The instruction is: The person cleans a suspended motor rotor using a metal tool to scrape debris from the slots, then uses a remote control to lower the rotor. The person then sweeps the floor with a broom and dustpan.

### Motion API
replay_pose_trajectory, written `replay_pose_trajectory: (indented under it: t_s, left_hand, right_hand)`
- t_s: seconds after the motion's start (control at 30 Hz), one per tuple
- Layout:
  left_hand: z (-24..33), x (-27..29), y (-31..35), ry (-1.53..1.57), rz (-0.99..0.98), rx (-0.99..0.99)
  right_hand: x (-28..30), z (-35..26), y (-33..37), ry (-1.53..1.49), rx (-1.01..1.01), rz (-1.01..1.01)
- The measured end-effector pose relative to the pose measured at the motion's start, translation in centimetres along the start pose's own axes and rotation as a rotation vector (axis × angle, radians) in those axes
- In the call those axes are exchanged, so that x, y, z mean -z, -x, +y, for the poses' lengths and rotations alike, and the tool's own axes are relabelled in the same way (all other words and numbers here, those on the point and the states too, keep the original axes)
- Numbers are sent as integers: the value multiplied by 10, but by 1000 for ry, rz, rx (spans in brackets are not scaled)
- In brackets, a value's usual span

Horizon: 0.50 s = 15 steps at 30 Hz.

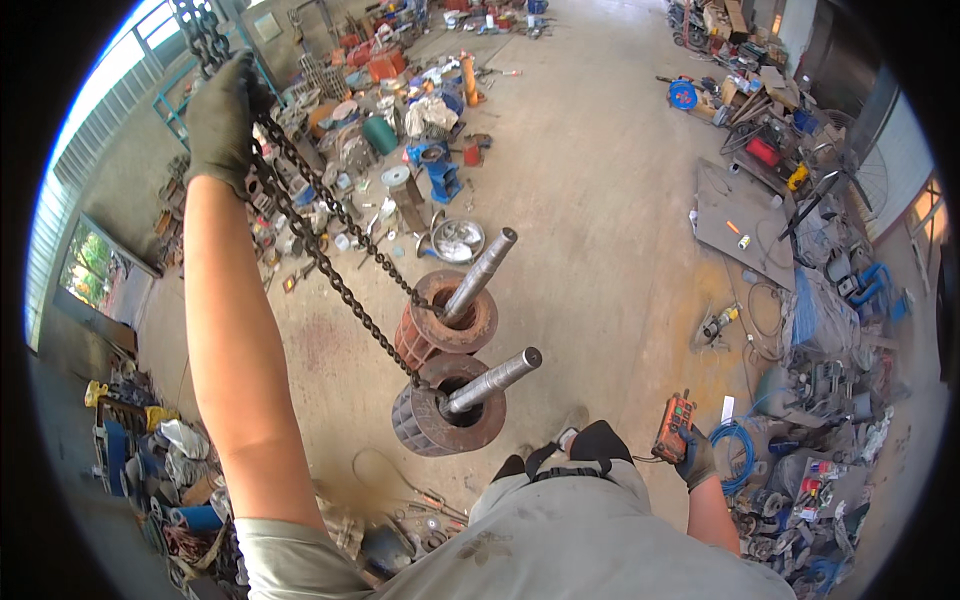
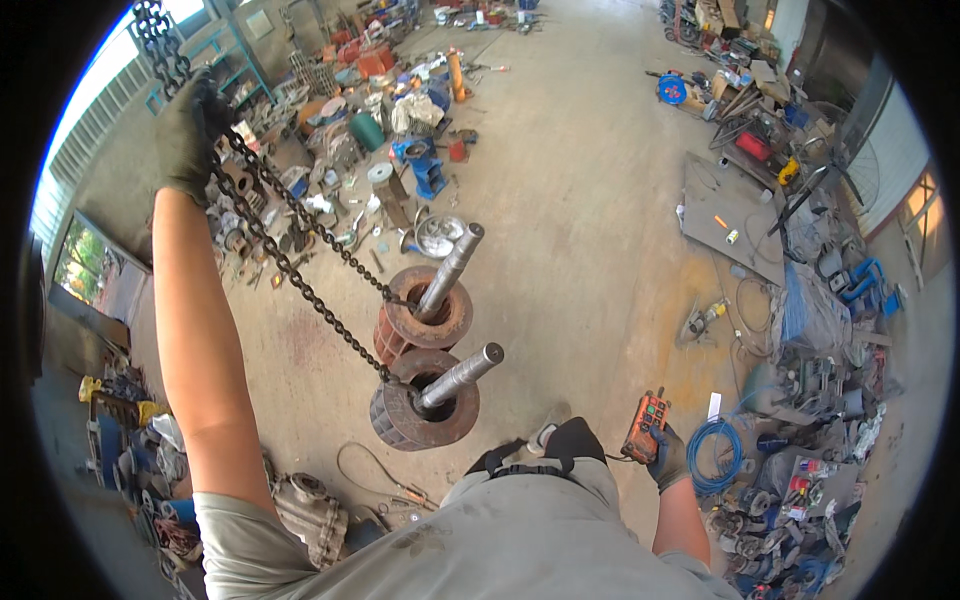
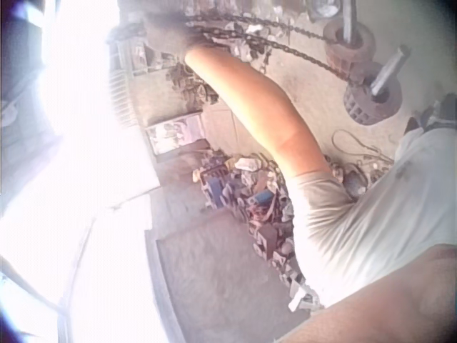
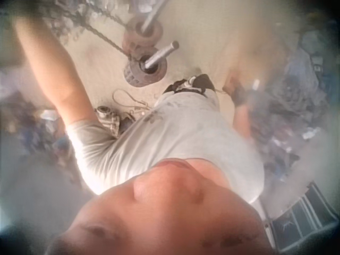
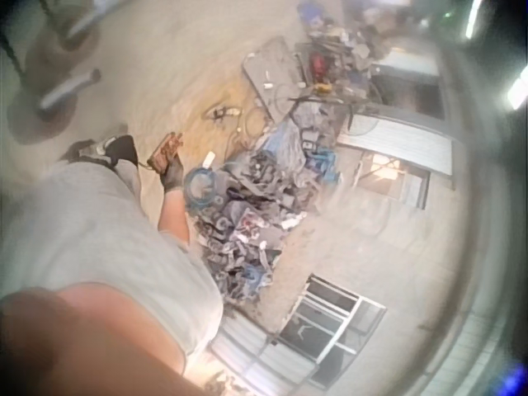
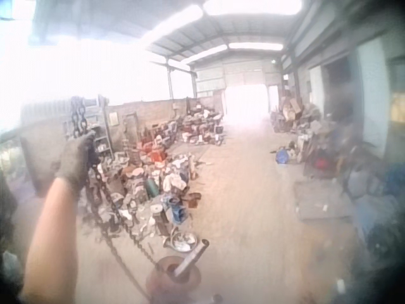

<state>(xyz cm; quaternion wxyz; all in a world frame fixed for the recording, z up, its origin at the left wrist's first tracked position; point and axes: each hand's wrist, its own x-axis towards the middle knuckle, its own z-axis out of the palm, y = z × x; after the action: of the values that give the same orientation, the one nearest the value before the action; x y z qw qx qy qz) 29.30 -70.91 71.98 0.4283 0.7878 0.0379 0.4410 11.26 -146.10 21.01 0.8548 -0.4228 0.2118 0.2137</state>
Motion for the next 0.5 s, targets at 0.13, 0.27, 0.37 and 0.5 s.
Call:
replay_pose_trajectory:
  t_s: [0.13, 0.27, 0.37, 0.5]
  left_hand:
    - [10, -23, 10, -336, 48, -190]
    - [30, -44, 23, 154, 74, 77]
    - [43, -64, 32, 170, 133, 60]
    - [44, -101, 28, 217, 167, 92]
  right_hand:
    - [34, 15, 8, -153, 23, 85]
    - [77, 35, 9, -244, -6, 225]
    - [115, 48, -3, -223, -11, 288]
    - [169, 54, -24, -199, -94, 498]
